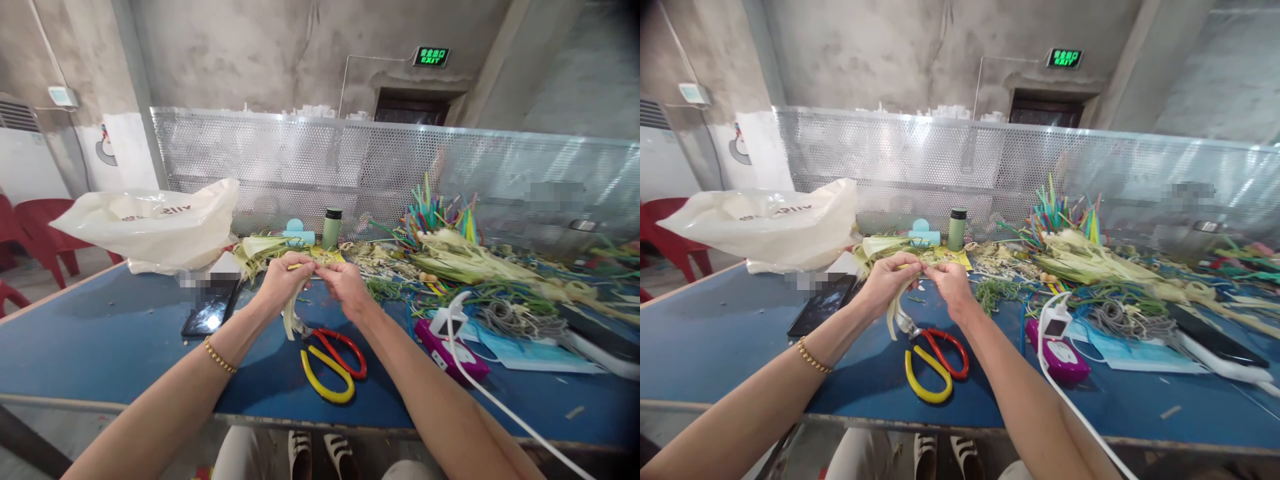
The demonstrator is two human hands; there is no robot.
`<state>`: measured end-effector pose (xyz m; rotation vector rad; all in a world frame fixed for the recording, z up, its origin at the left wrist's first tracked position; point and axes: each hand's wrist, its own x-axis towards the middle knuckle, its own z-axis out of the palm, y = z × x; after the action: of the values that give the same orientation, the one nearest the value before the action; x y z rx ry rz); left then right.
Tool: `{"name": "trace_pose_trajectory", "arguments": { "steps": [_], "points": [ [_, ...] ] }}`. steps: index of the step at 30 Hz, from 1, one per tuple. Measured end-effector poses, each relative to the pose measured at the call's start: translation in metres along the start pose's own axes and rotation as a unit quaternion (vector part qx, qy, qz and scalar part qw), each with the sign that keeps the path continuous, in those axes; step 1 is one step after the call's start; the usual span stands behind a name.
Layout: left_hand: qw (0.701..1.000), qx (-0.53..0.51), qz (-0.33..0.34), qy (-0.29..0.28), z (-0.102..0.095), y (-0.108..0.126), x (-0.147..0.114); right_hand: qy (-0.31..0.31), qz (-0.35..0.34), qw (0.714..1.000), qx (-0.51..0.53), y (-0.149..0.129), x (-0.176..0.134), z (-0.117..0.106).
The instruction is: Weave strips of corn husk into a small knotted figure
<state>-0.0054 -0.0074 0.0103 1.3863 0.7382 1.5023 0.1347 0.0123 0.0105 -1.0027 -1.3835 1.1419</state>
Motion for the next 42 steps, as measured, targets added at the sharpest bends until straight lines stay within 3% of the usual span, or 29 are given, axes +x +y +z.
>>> {"name": "trace_pose_trajectory", "arguments": {
  "steps": [5,8,11,14,18,23,28,34,36,39,42],
  "points": [
    [0.999,0.029,-0.003,-0.041,-0.001,-0.004,0.001,-0.015,0.004,1.0,-0.021,-0.001,0.0,-0.003],
    [0.999,0.022,0.02,-0.018,-0.003,-0.008,0.004,-0.03,0.005,0.998,-0.058,-0.001,0.0,-0.005],
    [0.999,0.027,0.029,0.028,-0.009,-0.01,0.008,-0.017,-0.079,0.981,-0.175,-0.003,-0.001,-0.007],
    [0.998,0.032,0.033,0.052,-0.013,-0.011,0.011,-0.032,-0.186,0.935,-0.302,-0.005,-0.003,-0.008],
    [0.996,0.063,0.035,0.047,-0.014,-0.014,0.013,-0.084,-0.232,0.906,-0.345,-0.01,-0.006,-0.009],
    [0.984,0.178,0.009,-0.001,-0.014,-0.018,0.012,-0.024,-0.244,0.897,-0.369,-0.013,-0.004,-0.016],
    [0.973,0.228,-0.003,-0.046,-0.015,-0.022,0.011,0.003,-0.258,0.873,-0.414,-0.013,-0.004,-0.017],
    [0.95,0.293,0.007,-0.103,-0.017,-0.027,0.01,0.017,-0.251,0.867,-0.431,-0.01,-0.005,-0.012],
    [0.946,0.306,0.021,-0.107,-0.018,-0.027,0.009,-0.014,-0.258,0.872,-0.415,-0.01,-0.006,-0.012],
    [0.954,0.279,0.027,-0.104,-0.017,-0.025,0.009,-0.069,-0.272,0.888,-0.364,-0.013,-0.006,-0.014],
    [0.971,0.222,0.009,-0.092,-0.015,-0.021,0.01,-0.023,-0.284,0.898,-0.336,-0.016,-0.003,-0.022]
  ]
}}
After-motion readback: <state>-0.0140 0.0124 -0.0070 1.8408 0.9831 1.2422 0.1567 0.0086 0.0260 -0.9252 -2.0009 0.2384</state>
